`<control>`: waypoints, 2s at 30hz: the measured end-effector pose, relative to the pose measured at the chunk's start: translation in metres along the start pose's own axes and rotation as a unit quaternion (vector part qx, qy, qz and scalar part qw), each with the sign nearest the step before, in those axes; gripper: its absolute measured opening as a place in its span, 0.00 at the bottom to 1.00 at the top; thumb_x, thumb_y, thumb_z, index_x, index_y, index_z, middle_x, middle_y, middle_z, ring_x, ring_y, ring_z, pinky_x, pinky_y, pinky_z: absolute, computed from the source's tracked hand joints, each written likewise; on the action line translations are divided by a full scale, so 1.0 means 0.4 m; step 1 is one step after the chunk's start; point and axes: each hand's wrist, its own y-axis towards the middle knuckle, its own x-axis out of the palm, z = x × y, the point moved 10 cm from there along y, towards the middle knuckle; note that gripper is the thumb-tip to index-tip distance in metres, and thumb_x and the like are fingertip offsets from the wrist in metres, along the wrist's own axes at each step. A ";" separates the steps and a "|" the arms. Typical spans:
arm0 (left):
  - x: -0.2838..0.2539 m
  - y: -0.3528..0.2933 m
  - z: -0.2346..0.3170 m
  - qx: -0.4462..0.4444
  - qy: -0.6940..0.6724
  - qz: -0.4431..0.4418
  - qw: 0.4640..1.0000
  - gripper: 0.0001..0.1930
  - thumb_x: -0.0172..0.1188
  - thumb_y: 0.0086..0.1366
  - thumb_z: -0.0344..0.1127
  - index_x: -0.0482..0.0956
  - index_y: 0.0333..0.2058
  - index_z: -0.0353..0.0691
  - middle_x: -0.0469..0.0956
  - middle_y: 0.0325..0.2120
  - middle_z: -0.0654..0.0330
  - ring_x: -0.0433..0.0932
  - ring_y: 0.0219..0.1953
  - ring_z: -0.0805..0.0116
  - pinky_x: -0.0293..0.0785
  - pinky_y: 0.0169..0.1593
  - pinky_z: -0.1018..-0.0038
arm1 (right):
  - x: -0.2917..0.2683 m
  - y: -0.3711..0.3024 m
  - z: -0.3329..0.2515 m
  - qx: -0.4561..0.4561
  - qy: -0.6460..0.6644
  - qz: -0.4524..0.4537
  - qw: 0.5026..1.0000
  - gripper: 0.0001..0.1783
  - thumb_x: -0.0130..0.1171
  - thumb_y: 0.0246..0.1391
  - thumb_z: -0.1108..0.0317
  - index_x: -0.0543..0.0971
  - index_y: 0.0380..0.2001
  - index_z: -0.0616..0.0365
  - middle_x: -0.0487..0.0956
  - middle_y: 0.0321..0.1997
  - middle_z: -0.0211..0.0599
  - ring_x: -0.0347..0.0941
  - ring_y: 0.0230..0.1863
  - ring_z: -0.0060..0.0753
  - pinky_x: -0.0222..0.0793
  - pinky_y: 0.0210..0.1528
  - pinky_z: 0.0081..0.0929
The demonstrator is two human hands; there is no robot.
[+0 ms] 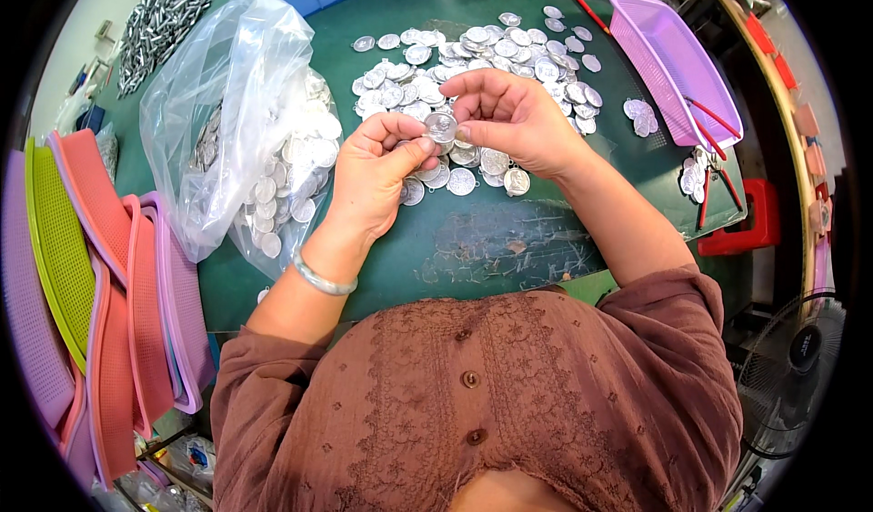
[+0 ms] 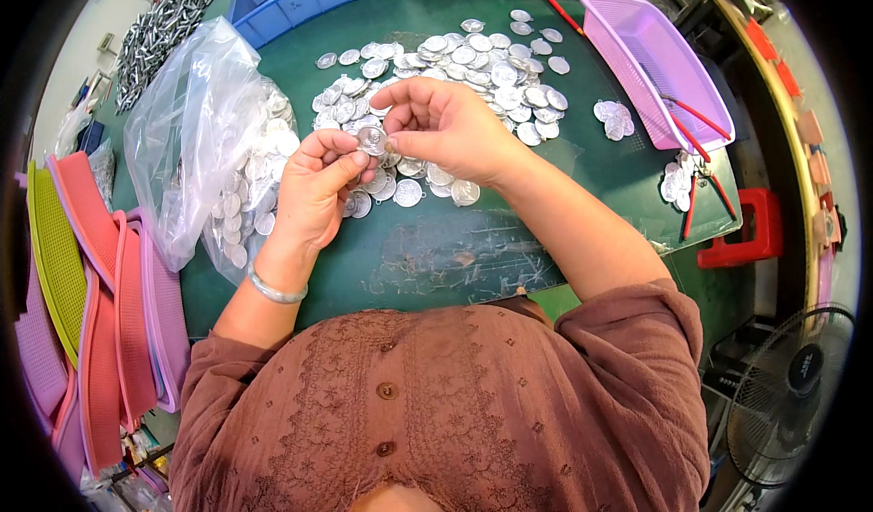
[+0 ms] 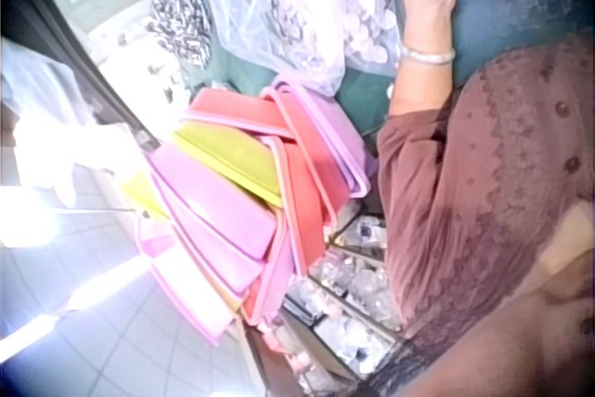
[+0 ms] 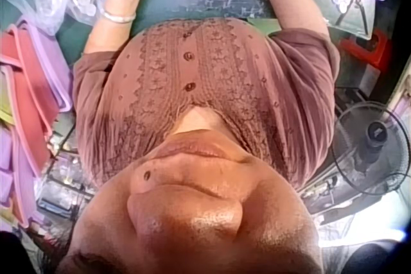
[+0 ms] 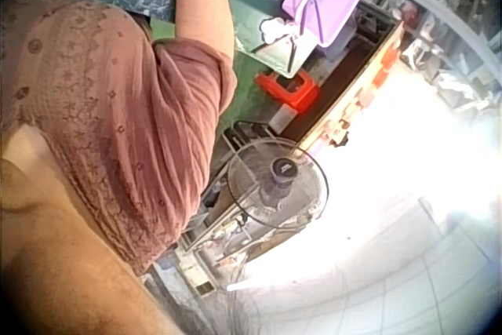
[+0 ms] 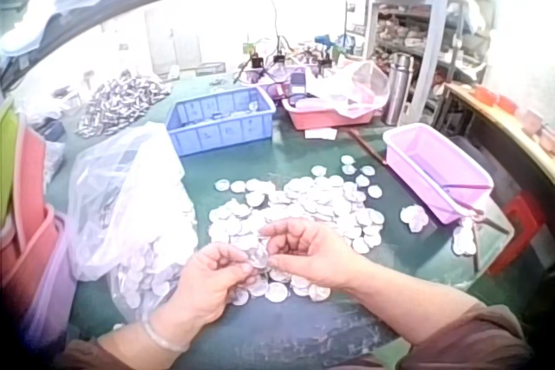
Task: The person sits at a green workbench and assembles small, round silver metal pieces by hand. They pick up individual components from a large pile, fit them together, and occasionally use a pair of red pliers to adjust or secure the parts. The assembled items are placed back onto the table or into a plastic bag.
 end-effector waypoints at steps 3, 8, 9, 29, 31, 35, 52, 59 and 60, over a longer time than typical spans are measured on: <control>0.008 -0.001 0.004 0.003 0.000 -0.014 1.000 0.08 0.55 0.53 0.21 0.70 0.32 0.37 0.74 0.27 0.61 0.74 0.27 0.74 0.72 0.30 0.82 | -0.003 -0.002 -0.006 -0.001 -0.006 0.014 1.000 0.19 0.53 0.42 0.80 0.69 0.42 0.64 0.71 0.28 0.27 0.67 0.30 0.14 0.62 0.32 0.12; 0.024 -0.012 -0.017 -0.051 0.052 -0.022 0.997 0.08 0.55 0.52 0.21 0.70 0.33 0.37 0.75 0.25 0.61 0.73 0.25 0.76 0.69 0.27 0.84 | -0.009 -0.001 -0.001 0.001 0.010 0.018 1.000 0.18 0.53 0.43 0.79 0.69 0.41 0.64 0.72 0.28 0.27 0.67 0.30 0.15 0.63 0.32 0.13; 0.024 -0.014 -0.026 -0.068 0.066 -0.027 0.995 0.09 0.55 0.52 0.21 0.70 0.33 0.37 0.75 0.25 0.61 0.73 0.24 0.76 0.68 0.27 0.84 | -0.009 -0.001 0.003 0.007 0.013 0.018 1.000 0.18 0.53 0.43 0.79 0.69 0.41 0.64 0.72 0.28 0.28 0.67 0.30 0.15 0.63 0.32 0.13; 0.015 -0.003 -0.015 -0.009 0.026 -0.022 0.999 0.07 0.50 0.60 0.30 0.72 0.36 0.35 0.75 0.27 0.61 0.72 0.26 0.77 0.69 0.28 0.83 | 0.001 -0.007 0.023 0.004 -0.088 0.004 0.996 0.08 0.55 0.43 0.76 0.74 0.31 0.62 0.73 0.28 0.27 0.67 0.29 0.15 0.64 0.32 0.13; 0.012 -0.003 -0.012 -0.005 0.025 -0.019 0.999 0.08 0.50 0.60 0.30 0.73 0.37 0.34 0.75 0.28 0.60 0.72 0.26 0.77 0.69 0.28 0.83 | 0.007 -0.013 -0.005 -0.031 -0.141 0.016 0.989 0.05 0.55 0.43 0.76 0.74 0.28 0.61 0.73 0.27 0.26 0.66 0.28 0.15 0.63 0.30 0.14; 0.012 -0.002 -0.005 0.004 0.041 -0.010 0.999 0.09 0.52 0.59 0.30 0.74 0.38 0.35 0.75 0.27 0.61 0.72 0.26 0.77 0.69 0.28 0.83 | 0.016 -0.023 -0.057 -0.145 -0.244 0.036 0.958 0.04 0.56 0.42 0.77 0.74 0.25 0.61 0.72 0.25 0.29 0.67 0.26 0.19 0.62 0.28 0.16; 0.014 -0.007 0.009 0.026 0.092 0.007 0.995 0.12 0.51 0.59 0.28 0.73 0.42 0.35 0.74 0.27 0.62 0.69 0.25 0.79 0.67 0.28 0.84 | 0.060 -0.054 -0.126 -0.313 -0.423 0.048 0.849 0.07 0.57 0.36 0.81 0.73 0.22 0.60 0.72 0.24 0.34 0.69 0.26 0.32 0.66 0.27 0.23; 0.029 -0.010 0.016 0.049 0.156 -0.026 0.986 0.14 0.49 0.60 0.28 0.70 0.45 0.33 0.73 0.26 0.62 0.68 0.24 0.80 0.66 0.29 0.84 | 0.065 -0.058 -0.130 -0.325 -0.429 0.047 0.841 0.07 0.57 0.34 0.80 0.73 0.22 0.60 0.71 0.25 0.34 0.69 0.27 0.33 0.66 0.27 0.23; 0.031 -0.011 0.018 0.055 0.166 -0.032 0.984 0.14 0.49 0.60 0.28 0.69 0.45 0.33 0.73 0.25 0.62 0.68 0.24 0.80 0.66 0.29 0.84 | 0.065 -0.058 -0.130 -0.325 -0.428 0.048 0.842 0.07 0.57 0.34 0.80 0.73 0.22 0.60 0.71 0.25 0.34 0.69 0.27 0.33 0.66 0.27 0.23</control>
